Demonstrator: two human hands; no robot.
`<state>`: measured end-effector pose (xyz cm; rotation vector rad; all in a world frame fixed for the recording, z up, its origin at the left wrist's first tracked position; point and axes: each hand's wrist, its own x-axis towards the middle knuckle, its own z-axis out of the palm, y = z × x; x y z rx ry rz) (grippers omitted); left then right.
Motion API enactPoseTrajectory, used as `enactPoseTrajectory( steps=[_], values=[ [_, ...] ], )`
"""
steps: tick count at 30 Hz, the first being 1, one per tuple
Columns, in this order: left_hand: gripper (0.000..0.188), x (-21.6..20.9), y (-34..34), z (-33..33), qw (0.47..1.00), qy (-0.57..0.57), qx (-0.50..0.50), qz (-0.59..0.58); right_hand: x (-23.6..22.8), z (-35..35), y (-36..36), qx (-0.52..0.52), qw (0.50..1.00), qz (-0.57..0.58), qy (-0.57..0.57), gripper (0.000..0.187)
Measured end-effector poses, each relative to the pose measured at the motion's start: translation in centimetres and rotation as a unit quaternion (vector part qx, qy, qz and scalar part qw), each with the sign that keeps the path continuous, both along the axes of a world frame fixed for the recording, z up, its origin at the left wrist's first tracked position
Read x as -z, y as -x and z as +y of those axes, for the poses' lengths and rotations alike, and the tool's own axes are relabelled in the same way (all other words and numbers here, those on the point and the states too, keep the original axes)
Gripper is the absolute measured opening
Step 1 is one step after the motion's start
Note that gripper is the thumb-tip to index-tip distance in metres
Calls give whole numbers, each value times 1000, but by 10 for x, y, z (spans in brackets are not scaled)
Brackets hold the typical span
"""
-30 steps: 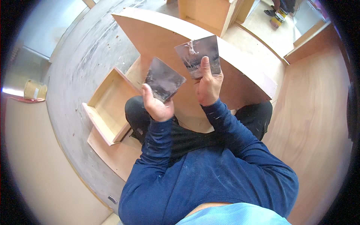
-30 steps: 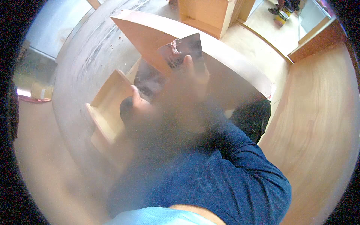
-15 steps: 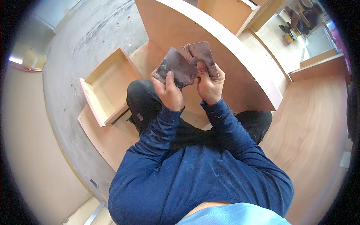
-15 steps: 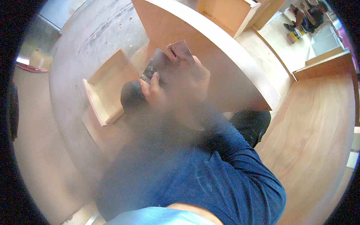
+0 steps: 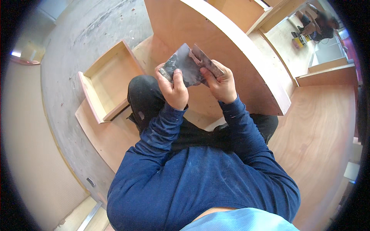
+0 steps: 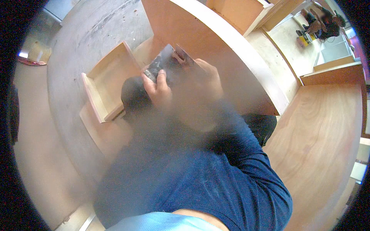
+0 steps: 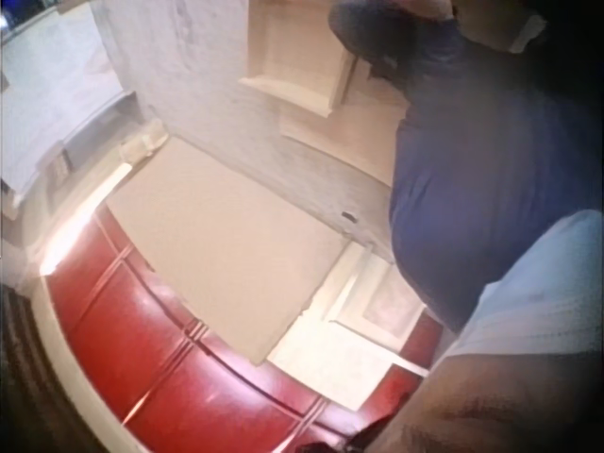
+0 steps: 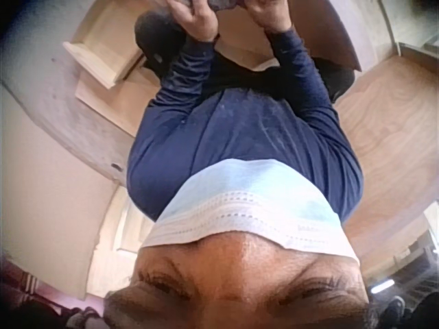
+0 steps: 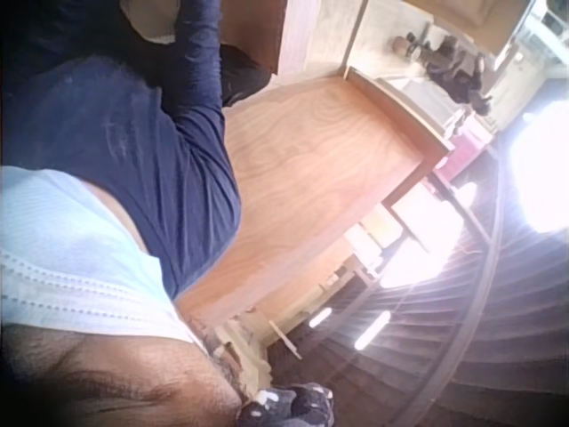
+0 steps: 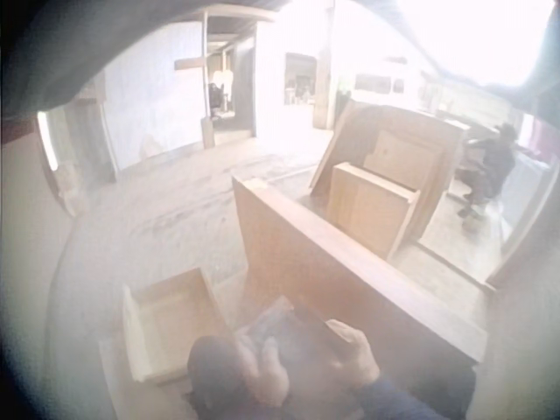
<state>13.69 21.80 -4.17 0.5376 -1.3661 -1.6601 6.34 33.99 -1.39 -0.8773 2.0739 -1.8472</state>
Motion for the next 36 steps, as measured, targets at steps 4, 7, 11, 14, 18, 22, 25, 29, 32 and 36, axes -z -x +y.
enactPoseTrajectory(
  steps=[4,7,11,14,18,22,25,29,32,36],
  values=[
    [27,-6,-1,2,1000,-12,-12,-1,-12,8,10,-70,994,0,-79,16],
    [26,-8,-2,-3,1000,-1,10,12,-20,17,18,-160,981,-81,-75,14],
    [26,-8,-4,-9,994,-8,100,46,-25,25,31,-208,955,-22,-211,17],
    [29,-19,0,-7,992,-63,74,79,-17,20,23,-99,991,-64,-62,21],
    [32,-24,3,2,981,-182,29,66,-3,-6,10,136,942,-146,270,22],
    [32,-15,-2,6,972,-218,76,49,15,-22,4,161,903,-179,355,21],
    [32,-11,1,11,988,-144,60,-11,26,-28,-1,127,880,-196,413,20],
    [30,-7,4,12,984,-169,-1,51,7,-26,-9,45,939,-153,303,21],
    [29,-6,5,11,986,-148,-20,73,4,-21,-9,-10,950,-166,263,23],
    [31,-17,2,0,989,-149,-14,21,8,-13,2,-41,972,-173,156,24]
  ],
)
